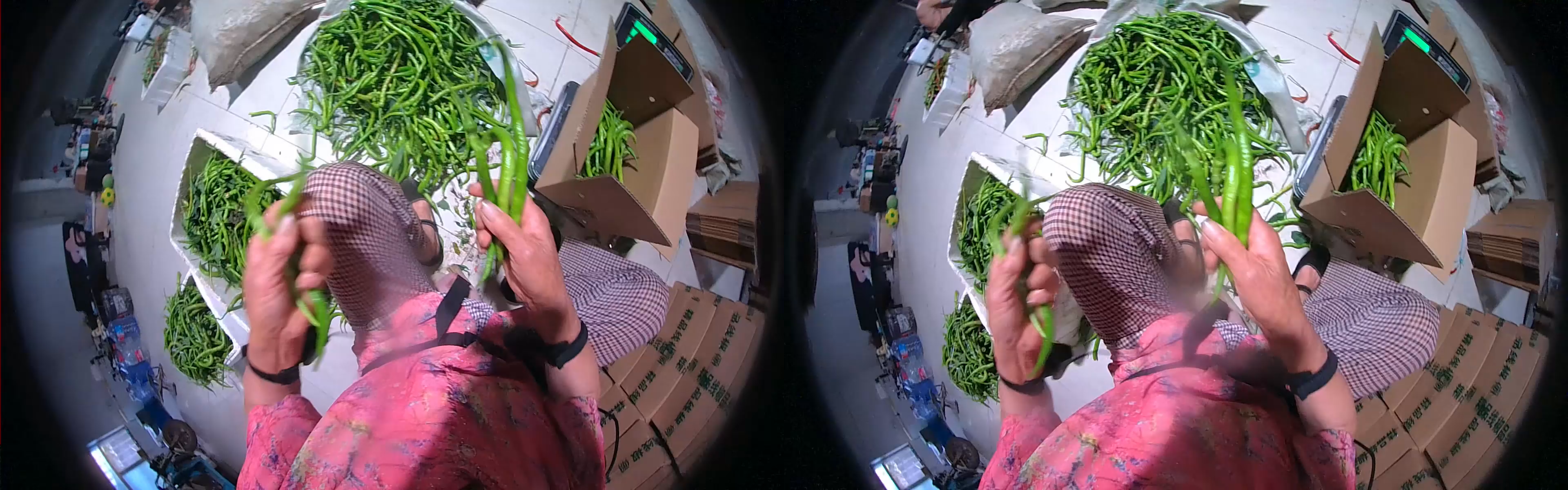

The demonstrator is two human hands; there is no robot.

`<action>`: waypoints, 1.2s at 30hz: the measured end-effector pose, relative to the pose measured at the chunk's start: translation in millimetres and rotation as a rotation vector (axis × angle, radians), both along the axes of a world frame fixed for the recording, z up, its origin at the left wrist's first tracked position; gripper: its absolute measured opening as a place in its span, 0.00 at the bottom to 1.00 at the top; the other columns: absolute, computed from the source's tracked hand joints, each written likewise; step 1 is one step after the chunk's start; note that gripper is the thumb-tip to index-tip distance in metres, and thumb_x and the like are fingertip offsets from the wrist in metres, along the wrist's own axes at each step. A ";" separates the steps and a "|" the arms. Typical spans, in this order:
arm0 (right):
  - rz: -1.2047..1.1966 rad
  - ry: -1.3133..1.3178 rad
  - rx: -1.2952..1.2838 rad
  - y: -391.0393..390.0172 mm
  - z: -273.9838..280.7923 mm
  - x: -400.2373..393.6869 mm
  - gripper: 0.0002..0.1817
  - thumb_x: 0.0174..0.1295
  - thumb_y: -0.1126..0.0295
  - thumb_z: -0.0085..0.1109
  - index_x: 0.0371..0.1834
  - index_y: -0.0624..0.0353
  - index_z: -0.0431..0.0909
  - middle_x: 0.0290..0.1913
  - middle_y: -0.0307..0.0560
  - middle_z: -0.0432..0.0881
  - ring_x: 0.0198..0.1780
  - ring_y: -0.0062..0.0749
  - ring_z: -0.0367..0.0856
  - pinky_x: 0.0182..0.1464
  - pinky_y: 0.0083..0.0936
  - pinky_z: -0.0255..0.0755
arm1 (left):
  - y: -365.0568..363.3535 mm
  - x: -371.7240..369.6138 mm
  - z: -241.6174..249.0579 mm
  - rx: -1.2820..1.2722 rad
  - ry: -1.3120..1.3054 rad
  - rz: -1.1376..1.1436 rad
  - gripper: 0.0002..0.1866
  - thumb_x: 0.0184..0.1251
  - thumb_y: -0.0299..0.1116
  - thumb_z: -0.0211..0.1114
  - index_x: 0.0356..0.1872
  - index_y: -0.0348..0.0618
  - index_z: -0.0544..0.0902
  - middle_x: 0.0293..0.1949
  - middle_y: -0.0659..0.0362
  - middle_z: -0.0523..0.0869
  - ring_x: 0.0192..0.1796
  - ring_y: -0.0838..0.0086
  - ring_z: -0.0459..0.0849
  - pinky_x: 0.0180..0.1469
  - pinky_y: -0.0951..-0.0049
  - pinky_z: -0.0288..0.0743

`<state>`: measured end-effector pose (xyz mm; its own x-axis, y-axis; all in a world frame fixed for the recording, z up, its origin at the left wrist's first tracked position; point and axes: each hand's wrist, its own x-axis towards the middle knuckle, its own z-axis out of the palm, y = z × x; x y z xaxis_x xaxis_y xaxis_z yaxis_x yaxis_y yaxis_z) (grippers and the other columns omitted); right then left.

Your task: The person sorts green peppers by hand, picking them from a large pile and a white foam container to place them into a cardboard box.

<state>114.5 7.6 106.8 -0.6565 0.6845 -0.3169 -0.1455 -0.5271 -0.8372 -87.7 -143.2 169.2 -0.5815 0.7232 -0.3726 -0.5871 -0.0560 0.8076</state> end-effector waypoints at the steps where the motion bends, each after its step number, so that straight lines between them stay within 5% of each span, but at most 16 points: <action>1: -0.011 0.003 0.007 -2.2 2.1 1.5 0.16 0.71 0.69 0.51 0.57 0.67 0.71 0.34 0.34 0.75 0.32 0.14 0.69 0.37 0.13 0.67 | 9.3 7.7 -0.7 0.013 -0.115 -0.063 0.20 0.72 0.35 0.58 0.59 0.34 0.72 0.32 0.61 0.78 0.22 0.83 0.72 0.20 0.86 0.64; 4: 0.034 -0.031 0.015 -7.1 1.8 8.7 0.16 0.71 0.69 0.52 0.58 0.63 0.71 0.34 0.32 0.74 0.33 0.13 0.69 0.36 0.13 0.66 | 30.1 25.2 -25.6 0.183 -0.281 -0.178 0.23 0.73 0.36 0.56 0.63 0.32 0.69 0.45 0.52 0.82 0.41 0.72 0.82 0.40 0.77 0.79; 7: 0.085 -0.071 -0.115 -12.6 3.2 11.2 0.17 0.68 0.66 0.56 0.57 0.60 0.71 0.34 0.30 0.72 0.33 0.12 0.69 0.35 0.13 0.67 | 52.0 53.1 -37.9 0.173 -0.231 -0.280 0.25 0.73 0.35 0.56 0.65 0.32 0.67 0.54 0.49 0.79 0.56 0.66 0.78 0.57 0.70 0.75; 11: 0.205 -0.351 0.544 -15.8 -20.5 10.3 0.24 0.61 0.69 0.64 0.58 0.62 0.67 0.41 0.37 0.75 0.39 0.18 0.73 0.40 0.19 0.72 | 65.2 90.4 -53.7 0.119 -0.136 -0.274 0.29 0.75 0.38 0.52 0.71 0.33 0.60 0.63 0.51 0.72 0.66 0.70 0.69 0.65 0.69 0.66; 13: 0.119 -0.432 0.451 -21.5 -25.6 8.5 0.21 0.56 0.69 0.65 0.52 0.62 0.70 0.42 0.50 0.79 0.44 0.34 0.80 0.48 0.30 0.74 | 66.7 102.9 -77.7 -0.043 0.152 -0.331 0.31 0.77 0.41 0.49 0.73 0.35 0.56 0.63 0.53 0.71 0.65 0.68 0.69 0.67 0.69 0.62; 14: -0.034 -0.190 0.279 -24.7 -33.8 6.0 0.19 0.57 0.73 0.61 0.52 0.63 0.72 0.42 0.51 0.79 0.44 0.34 0.80 0.48 0.29 0.73 | 65.0 104.3 -89.0 -0.061 0.500 -0.433 0.30 0.75 0.38 0.50 0.73 0.35 0.57 0.66 0.50 0.69 0.67 0.66 0.68 0.68 0.67 0.61; 15: -0.006 -0.321 0.511 -19.6 -44.4 13.9 0.18 0.59 0.76 0.57 0.54 0.64 0.72 0.45 0.48 0.80 0.45 0.29 0.79 0.48 0.28 0.73 | 64.6 105.8 -95.4 -0.086 0.846 -0.534 0.29 0.74 0.36 0.50 0.72 0.35 0.58 0.68 0.47 0.67 0.68 0.63 0.68 0.70 0.65 0.60; 17: -0.090 -0.249 0.491 -19.1 -41.1 15.7 0.19 0.60 0.74 0.58 0.55 0.64 0.73 0.47 0.46 0.81 0.46 0.26 0.79 0.49 0.27 0.73 | 72.4 117.4 -78.8 -0.125 0.540 -0.497 0.29 0.73 0.34 0.50 0.71 0.33 0.58 0.66 0.43 0.68 0.68 0.60 0.69 0.69 0.66 0.61; 19: 0.010 -0.455 0.326 -3.7 -23.7 29.7 0.21 0.60 0.72 0.59 0.57 0.64 0.73 0.48 0.46 0.81 0.47 0.26 0.79 0.50 0.26 0.73 | 61.7 116.7 -68.9 0.000 0.727 -0.449 0.30 0.73 0.38 0.53 0.69 0.32 0.61 0.62 0.41 0.71 0.65 0.53 0.71 0.67 0.64 0.61; 21: -0.199 -0.375 0.189 3.9 4.1 28.5 0.17 0.63 0.68 0.57 0.53 0.63 0.73 0.41 0.45 0.81 0.36 0.23 0.78 0.40 0.20 0.74 | 51.2 93.9 -44.3 0.243 0.780 -0.474 0.23 0.72 0.33 0.55 0.64 0.32 0.70 0.58 0.42 0.76 0.59 0.55 0.77 0.61 0.66 0.69; 24: -0.326 -0.277 0.260 29.2 19.8 41.6 0.17 0.63 0.71 0.54 0.53 0.66 0.70 0.39 0.48 0.81 0.29 0.22 0.77 0.30 0.17 0.72 | 12.9 31.0 -36.2 -0.003 0.680 -0.530 0.12 0.70 0.28 0.59 0.49 0.31 0.81 0.40 0.50 0.86 0.44 0.70 0.86 0.50 0.72 0.78; 28: -0.448 -0.287 0.426 86.9 29.3 110.8 0.23 0.66 0.71 0.53 0.63 0.67 0.64 0.48 0.50 0.77 0.38 0.21 0.76 0.34 0.13 0.74 | -21.8 -57.9 -144.2 -0.404 0.228 0.015 0.15 0.70 0.31 0.57 0.54 0.35 0.76 0.39 0.57 0.84 0.37 0.77 0.82 0.40 0.79 0.75; 32: -0.511 -0.233 0.421 150.0 35.7 172.2 0.20 0.69 0.74 0.53 0.62 0.68 0.65 0.50 0.50 0.76 0.44 0.21 0.76 0.38 0.12 0.75 | -48.8 -77.9 -287.7 -0.637 0.295 -0.135 0.14 0.67 0.32 0.59 0.50 0.35 0.80 0.37 0.58 0.86 0.37 0.78 0.83 0.37 0.77 0.75; 35: -0.332 -0.225 0.228 188.9 36.3 211.4 0.21 0.67 0.71 0.57 0.60 0.68 0.69 0.49 0.49 0.78 0.46 0.22 0.78 0.42 0.16 0.75 | -32.9 -70.7 -374.0 -0.853 0.772 -0.187 0.18 0.62 0.36 0.63 0.49 0.34 0.80 0.37 0.47 0.86 0.43 0.57 0.85 0.47 0.61 0.77; 36: -0.341 -0.469 0.300 194.9 28.0 207.3 0.22 0.66 0.68 0.59 0.60 0.67 0.69 0.49 0.49 0.79 0.48 0.24 0.78 0.46 0.19 0.74 | -19.0 -69.0 -384.5 -0.855 0.852 -0.136 0.19 0.61 0.36 0.64 0.49 0.36 0.79 0.39 0.46 0.85 0.44 0.53 0.84 0.49 0.58 0.76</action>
<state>321.9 202.5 134.8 -0.2255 0.9332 -0.2798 0.1538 -0.2496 -0.9561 -156.7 -162.2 -215.3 -0.8109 0.5057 -0.2945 0.1908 0.7041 0.6840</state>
